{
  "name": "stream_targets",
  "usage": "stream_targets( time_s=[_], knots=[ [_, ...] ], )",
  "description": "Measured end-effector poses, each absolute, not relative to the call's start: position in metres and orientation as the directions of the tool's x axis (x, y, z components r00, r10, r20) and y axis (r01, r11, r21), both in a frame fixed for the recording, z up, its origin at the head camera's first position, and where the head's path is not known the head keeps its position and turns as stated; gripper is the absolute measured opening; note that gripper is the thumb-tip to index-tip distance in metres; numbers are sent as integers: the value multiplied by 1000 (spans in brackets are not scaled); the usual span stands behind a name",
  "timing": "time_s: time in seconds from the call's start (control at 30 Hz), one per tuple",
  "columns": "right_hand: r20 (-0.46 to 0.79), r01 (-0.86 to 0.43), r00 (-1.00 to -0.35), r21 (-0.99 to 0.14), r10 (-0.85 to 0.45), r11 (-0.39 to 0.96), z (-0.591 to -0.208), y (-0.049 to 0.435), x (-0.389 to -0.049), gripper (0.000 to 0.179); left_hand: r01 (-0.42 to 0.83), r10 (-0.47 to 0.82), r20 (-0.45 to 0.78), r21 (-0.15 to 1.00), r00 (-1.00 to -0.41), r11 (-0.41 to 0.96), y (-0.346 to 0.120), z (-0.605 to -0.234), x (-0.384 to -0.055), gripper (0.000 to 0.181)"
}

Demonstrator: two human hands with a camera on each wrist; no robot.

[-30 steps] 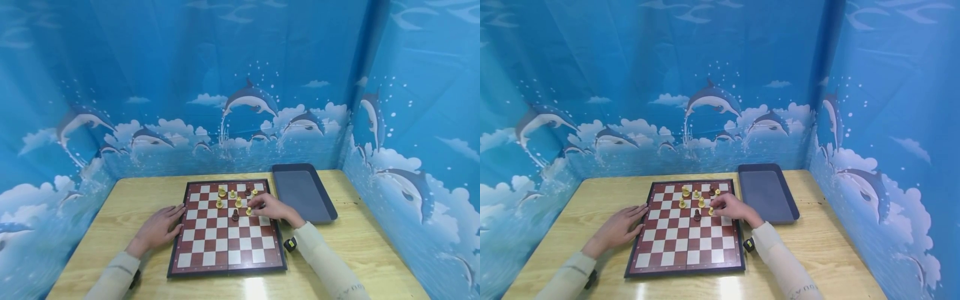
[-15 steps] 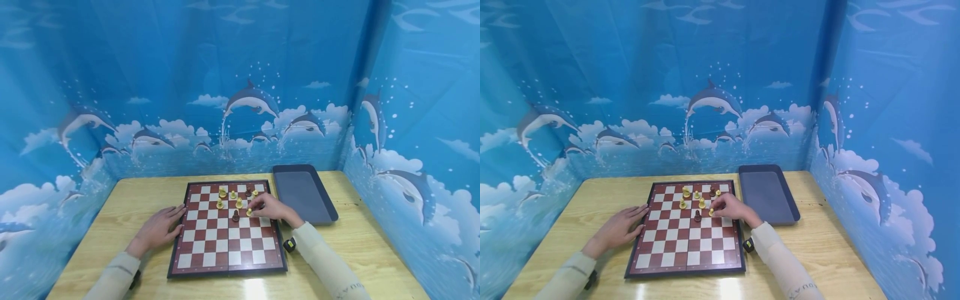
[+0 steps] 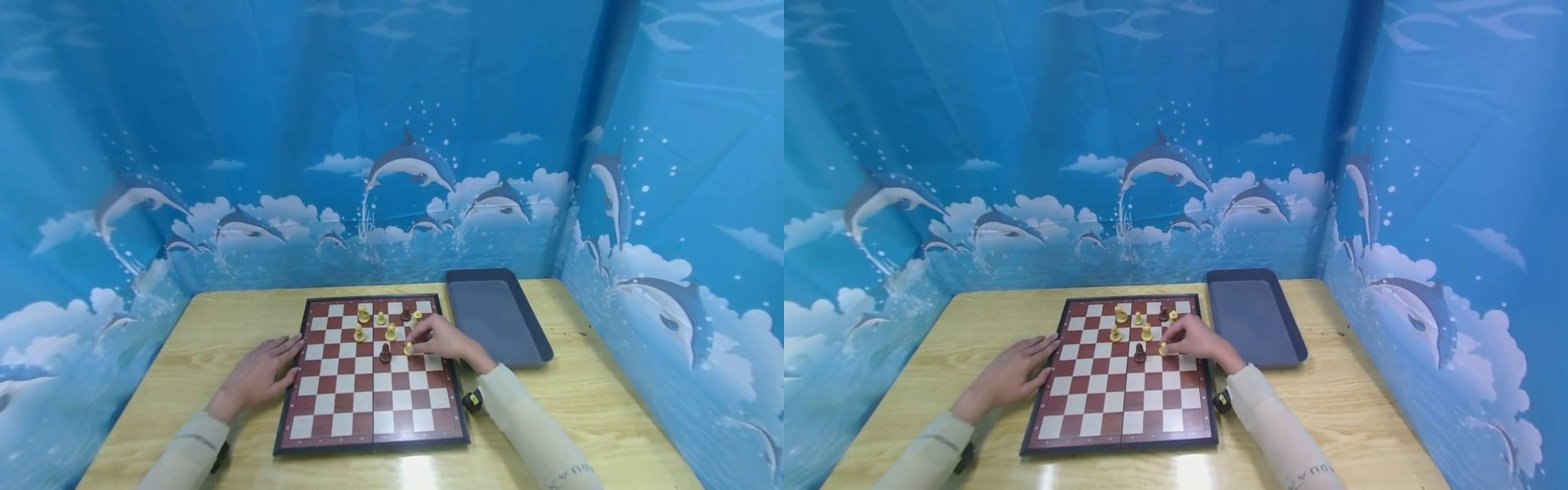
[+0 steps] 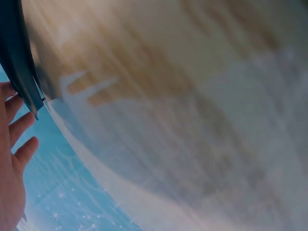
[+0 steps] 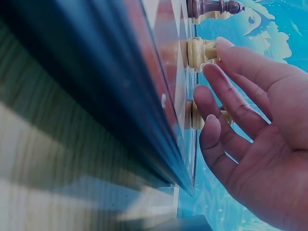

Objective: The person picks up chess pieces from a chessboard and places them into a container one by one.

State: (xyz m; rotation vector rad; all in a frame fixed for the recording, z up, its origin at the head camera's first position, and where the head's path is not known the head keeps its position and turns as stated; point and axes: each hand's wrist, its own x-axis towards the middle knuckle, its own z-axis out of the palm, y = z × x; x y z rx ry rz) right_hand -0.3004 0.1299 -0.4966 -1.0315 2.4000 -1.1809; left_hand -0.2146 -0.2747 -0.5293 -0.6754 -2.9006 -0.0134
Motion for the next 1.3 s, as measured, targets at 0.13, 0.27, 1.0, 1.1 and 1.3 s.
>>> stream_targets(
  time_s=[0.13,0.27,1.0,1.1,1.3],
  knots=[
    [77,-493,-691,-778,-718,391,-497,130,-301,12,446,445,166,-30,-880,894,-276,-529,-216,61],
    [93,-507,-682,-775,-725,377,-497,132,-302,11,449,446,168,-20,-879,893,-276,-529,-217,61],
    [157,-540,-670,-774,-725,332,-500,136,-292,10,475,450,206,91,-869,875,-279,-534,-214,58],
    [165,-527,-675,-790,-719,314,-496,136,-292,15,473,446,205,101,-871,875,-279,-536,-214,58],
    [166,-508,-684,-807,-710,300,-477,135,-283,13,470,438,218,121,-872,874,-279,-537,-213,58]
  ],
)
